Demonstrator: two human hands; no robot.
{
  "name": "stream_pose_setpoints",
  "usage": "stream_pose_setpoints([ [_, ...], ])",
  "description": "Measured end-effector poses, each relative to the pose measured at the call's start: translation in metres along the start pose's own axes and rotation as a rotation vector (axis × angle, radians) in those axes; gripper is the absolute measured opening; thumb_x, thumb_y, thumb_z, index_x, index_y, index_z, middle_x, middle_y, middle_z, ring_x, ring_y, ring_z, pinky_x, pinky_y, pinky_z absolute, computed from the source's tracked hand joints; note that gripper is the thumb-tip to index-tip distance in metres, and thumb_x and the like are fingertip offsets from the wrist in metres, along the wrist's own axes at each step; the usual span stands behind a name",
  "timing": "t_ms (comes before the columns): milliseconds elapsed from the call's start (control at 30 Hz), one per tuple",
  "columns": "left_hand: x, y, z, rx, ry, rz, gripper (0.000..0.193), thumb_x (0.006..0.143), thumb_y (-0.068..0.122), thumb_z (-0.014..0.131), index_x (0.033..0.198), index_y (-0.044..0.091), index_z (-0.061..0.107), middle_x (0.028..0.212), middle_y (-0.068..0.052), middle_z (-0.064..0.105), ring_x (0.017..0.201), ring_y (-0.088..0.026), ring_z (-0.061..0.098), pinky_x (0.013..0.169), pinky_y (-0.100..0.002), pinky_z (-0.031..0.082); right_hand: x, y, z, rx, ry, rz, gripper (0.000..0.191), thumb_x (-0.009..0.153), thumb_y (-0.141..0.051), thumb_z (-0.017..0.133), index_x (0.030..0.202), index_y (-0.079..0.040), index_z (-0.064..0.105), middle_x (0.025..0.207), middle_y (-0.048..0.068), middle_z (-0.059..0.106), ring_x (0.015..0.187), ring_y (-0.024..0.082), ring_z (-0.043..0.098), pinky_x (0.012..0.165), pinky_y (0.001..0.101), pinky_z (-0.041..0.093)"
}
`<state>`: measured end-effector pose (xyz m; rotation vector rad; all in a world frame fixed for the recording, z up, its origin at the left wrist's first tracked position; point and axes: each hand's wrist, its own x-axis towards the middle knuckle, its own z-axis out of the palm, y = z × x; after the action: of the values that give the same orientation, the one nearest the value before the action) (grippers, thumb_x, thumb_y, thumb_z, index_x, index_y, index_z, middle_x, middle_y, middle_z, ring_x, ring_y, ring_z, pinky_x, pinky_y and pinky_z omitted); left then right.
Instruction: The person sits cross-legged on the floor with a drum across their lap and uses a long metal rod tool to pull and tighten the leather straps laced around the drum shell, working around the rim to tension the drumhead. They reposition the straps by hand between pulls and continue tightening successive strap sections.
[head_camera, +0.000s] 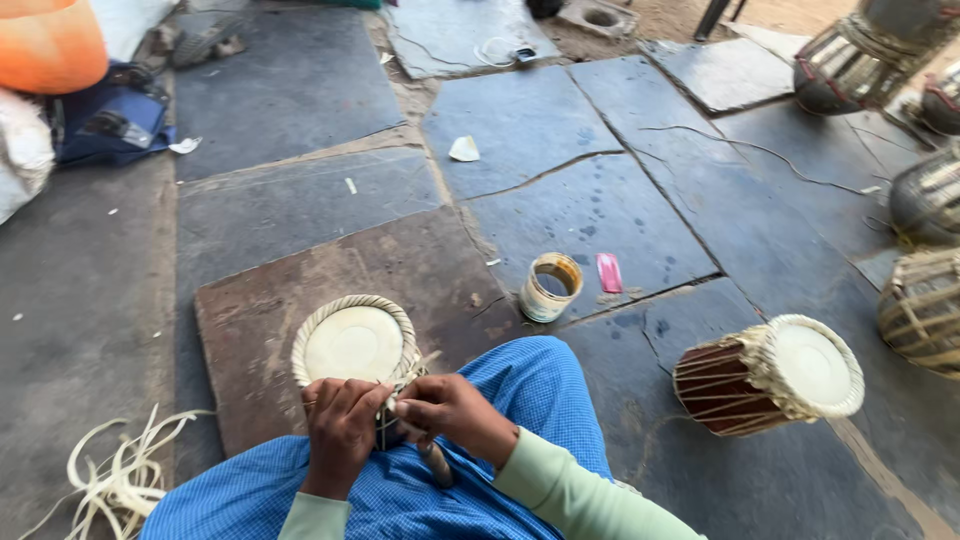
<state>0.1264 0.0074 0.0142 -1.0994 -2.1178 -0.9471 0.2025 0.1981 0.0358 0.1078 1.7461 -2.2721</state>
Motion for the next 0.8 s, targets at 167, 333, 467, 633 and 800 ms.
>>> stream_pose_setpoints([
  [167,-0.007,0.003,0.008,-0.023,0.051,-0.094,0.018,0.085,0.007,0.073,0.101,0.015,0.069,0.093,-0.001,0.068,0.086,-0.025,0.058,0.082,-0.042,0.044,-0.005,0.009,-0.005,-0.033,0.008,0.020,0.022,0.094,-0.013,0.068,0.112,-0.001,0.070,0.089,0.004,0.072,0.075,0.011,0.069,0.071,0.0267,0.059],
  [333,0.000,0.025,0.014,-0.003,0.252,-0.260,0.020,0.085,0.011,0.071,0.100,0.007,0.058,0.096,-0.013,0.063,0.092,-0.035,0.059,0.085,-0.048,0.044,-0.003,0.008,-0.014,0.242,0.038,-0.003,0.022,0.098,-0.011,0.066,0.116,0.002,0.070,0.092,0.005,0.071,0.078,0.014,0.067,0.070,0.0305,0.056],
  [467,-0.005,0.060,0.001,-0.170,0.210,-0.529,0.013,0.095,0.015,0.074,0.093,0.007,0.064,0.089,-0.008,0.066,0.085,-0.027,0.064,0.076,-0.039,0.051,-0.003,-0.002,-0.017,0.178,0.016,-0.040,0.032,0.098,-0.008,0.062,0.128,0.000,0.068,0.097,0.003,0.071,0.086,0.012,0.067,0.079,0.0292,0.057],
  [633,0.001,0.068,-0.006,-0.750,0.075,-0.850,0.018,0.093,0.022,0.075,0.097,0.005,0.073,0.084,-0.004,0.075,0.074,-0.013,0.072,0.065,-0.028,0.057,-0.006,-0.011,-0.009,-0.284,-0.041,-0.235,0.042,0.097,0.001,0.060,0.138,-0.001,0.068,0.099,0.002,0.062,0.088,0.011,0.065,0.079,0.0279,0.058],
  [800,0.006,0.059,-0.001,-0.407,0.044,-0.750,0.017,0.093,0.024,0.075,0.088,0.008,0.074,0.086,-0.002,0.070,0.081,-0.017,0.067,0.071,-0.031,0.052,-0.018,-0.026,0.001,-0.807,0.142,-0.391,0.048,0.094,0.000,0.068,0.141,-0.008,0.064,0.094,0.003,0.065,0.079,0.011,0.064,0.071,0.0269,0.055],
])
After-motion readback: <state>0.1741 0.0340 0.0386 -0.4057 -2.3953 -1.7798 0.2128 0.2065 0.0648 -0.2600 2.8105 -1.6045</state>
